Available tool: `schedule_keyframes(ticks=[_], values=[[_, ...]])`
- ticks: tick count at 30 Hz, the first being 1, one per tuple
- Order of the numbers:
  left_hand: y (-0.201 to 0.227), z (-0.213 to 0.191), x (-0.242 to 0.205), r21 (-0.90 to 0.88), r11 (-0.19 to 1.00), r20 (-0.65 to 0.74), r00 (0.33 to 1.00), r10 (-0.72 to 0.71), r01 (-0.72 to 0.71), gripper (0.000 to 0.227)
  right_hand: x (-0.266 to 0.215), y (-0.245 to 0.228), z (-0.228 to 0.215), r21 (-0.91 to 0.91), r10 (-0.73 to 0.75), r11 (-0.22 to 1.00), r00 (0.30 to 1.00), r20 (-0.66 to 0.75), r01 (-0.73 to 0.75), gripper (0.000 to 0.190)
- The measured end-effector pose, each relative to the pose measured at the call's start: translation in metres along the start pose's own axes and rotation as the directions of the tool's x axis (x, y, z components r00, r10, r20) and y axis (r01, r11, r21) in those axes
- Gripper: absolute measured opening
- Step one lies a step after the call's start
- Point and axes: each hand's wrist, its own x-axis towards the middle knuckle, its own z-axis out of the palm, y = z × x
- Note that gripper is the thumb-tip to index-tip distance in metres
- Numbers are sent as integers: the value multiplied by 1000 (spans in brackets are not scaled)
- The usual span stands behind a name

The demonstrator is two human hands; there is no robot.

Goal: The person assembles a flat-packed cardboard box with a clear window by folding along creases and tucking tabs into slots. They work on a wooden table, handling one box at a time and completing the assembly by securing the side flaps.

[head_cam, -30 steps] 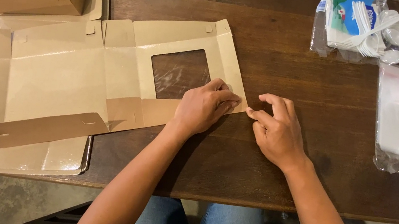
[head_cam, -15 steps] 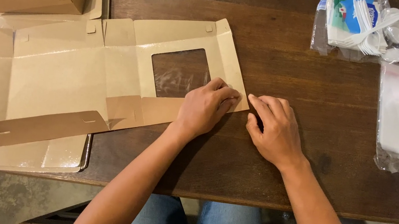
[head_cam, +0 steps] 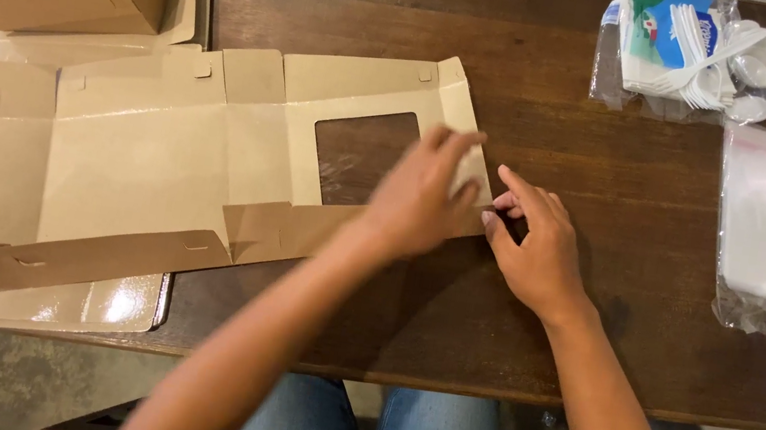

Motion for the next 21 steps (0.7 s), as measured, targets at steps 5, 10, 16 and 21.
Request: schedule_keyframes(ticks=[5, 10, 16, 21], values=[[-52, -96, 25, 457, 889, 159, 985, -64, -16, 44, 0, 4, -1, 32, 21, 999, 1000, -3, -21, 47], [-174, -179, 15, 860, 505, 132, 988, -86, -71, 42, -2, 9, 0, 9, 19, 1000, 1000, 4, -19, 46], [-233, -216, 9, 845, 519, 150, 875, -461, 128, 51, 0, 9, -5, 23, 66, 998, 998, 13, -66, 42], [-236, -217, 5, 826, 542, 117, 893, -435, 156, 24, -1, 15, -4, 27, 77, 997, 997, 21, -77, 41]])
